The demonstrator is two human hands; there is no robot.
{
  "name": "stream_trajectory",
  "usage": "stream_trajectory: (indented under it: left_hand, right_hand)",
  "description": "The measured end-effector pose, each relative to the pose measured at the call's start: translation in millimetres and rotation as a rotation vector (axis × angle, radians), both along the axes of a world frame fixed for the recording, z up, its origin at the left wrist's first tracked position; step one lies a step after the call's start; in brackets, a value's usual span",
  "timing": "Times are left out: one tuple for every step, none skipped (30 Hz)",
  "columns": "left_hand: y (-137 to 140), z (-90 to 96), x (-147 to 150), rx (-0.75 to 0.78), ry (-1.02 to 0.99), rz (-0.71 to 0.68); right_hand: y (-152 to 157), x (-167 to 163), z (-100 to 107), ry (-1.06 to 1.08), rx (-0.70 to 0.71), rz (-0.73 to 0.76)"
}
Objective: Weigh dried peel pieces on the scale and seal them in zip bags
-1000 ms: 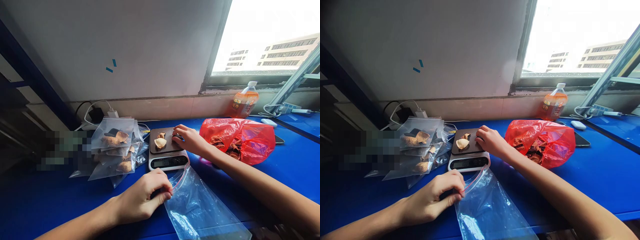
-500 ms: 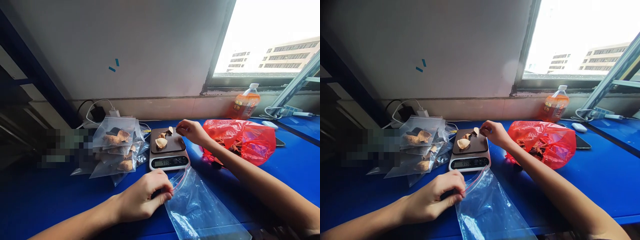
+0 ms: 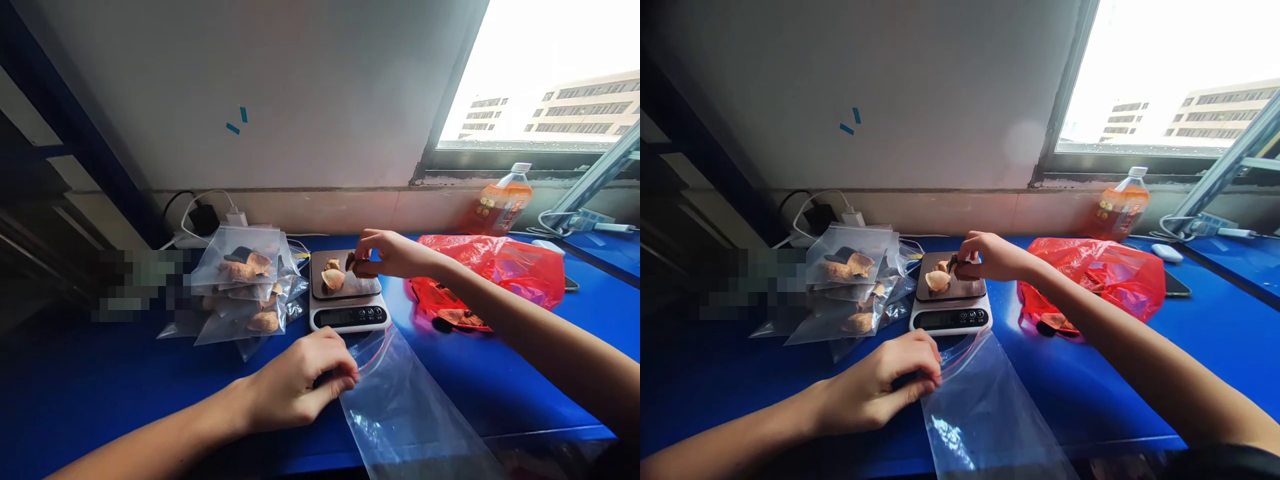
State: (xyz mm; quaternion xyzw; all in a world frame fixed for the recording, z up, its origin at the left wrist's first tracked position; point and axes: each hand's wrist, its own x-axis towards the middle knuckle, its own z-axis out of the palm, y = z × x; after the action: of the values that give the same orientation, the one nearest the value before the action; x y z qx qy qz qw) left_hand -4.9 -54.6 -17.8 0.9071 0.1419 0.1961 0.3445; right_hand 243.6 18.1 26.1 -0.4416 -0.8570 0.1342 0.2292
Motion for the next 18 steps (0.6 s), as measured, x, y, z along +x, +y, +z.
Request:
stream_trajectory:
  left_hand:
    - [0,0.3,-1,0.005,-0.023,0.006]
    - [1,0.6,-1,0.009,-0.048,0.016]
    - [1,1.0,-1,0.012,-0.069,0.029]
    - [1,1.3,-1,0.014,-0.088,0.045]
    - [1,1.5,-1,0.017,-0.101,0.061]
    - [1,1.6,-1,0.020,-0.111,0.072]
    - [0,1.4,0,0.027,-0.117,0.079]
    - [0,1.1,1,0.036,-0.121,0.080]
    - [0,0.7,1,0.048,-0.124,0.076]
    - [-1,0.3,2,0.061,-0.127,0.066]
    - [0,0.0,2,0.075,-0.129,0.057]
    - [0,-0.3,2,0.092,-0.134,0.054]
    - [1,-0.6,3,0.114,-0.145,0.061]
    - [1,-0.7,3,0.137,-0.164,0.080]
    - [2,-0.9,3,0.164,-0.190,0.105]
    - [2,-1.2,3,0.190,-0.222,0.132]
    - [2,-1.4,3,0.212,-0.254,0.152]
    - [2,-1.7,3,0.227,-0.278,0.160]
  right_hand:
    - [-18,-1,3,0.014,-0.007,0.028]
    - [-36,-2,7,0.024,-0.028,0.055]
    - [-52,-3,11,0.020,-0.059,0.083]
    - [-65,-5,15,0.001,-0.101,0.116]
    - [-75,-6,19,-0.028,-0.149,0.149]
    - [-82,-8,22,-0.068,-0.203,0.182]
    - [-86,-10,24,-0.110,-0.255,0.211]
    - [-88,-12,26,-0.150,-0.289,0.227]
    - [-88,-14,26,-0.182,-0.289,0.219]
    - [-88,-16,25,-0.202,-0.252,0.186]
    - [-87,-18,24,-0.209,-0.196,0.149]
    - [-86,-21,23,-0.207,-0.142,0.120]
    - [-85,-22,22,-0.195,-0.114,0.110]
    - [-84,-24,22,-0.178,-0.124,0.120]
    - [-84,-24,22,-0.166,-0.180,0.154]
    - [-84,-24,23,-0.160,-0.263,0.201]
    - [-85,-23,26,-0.160,-0.351,0.250]
    - [-85,-21,29,-0.166,-0.431,0.295]
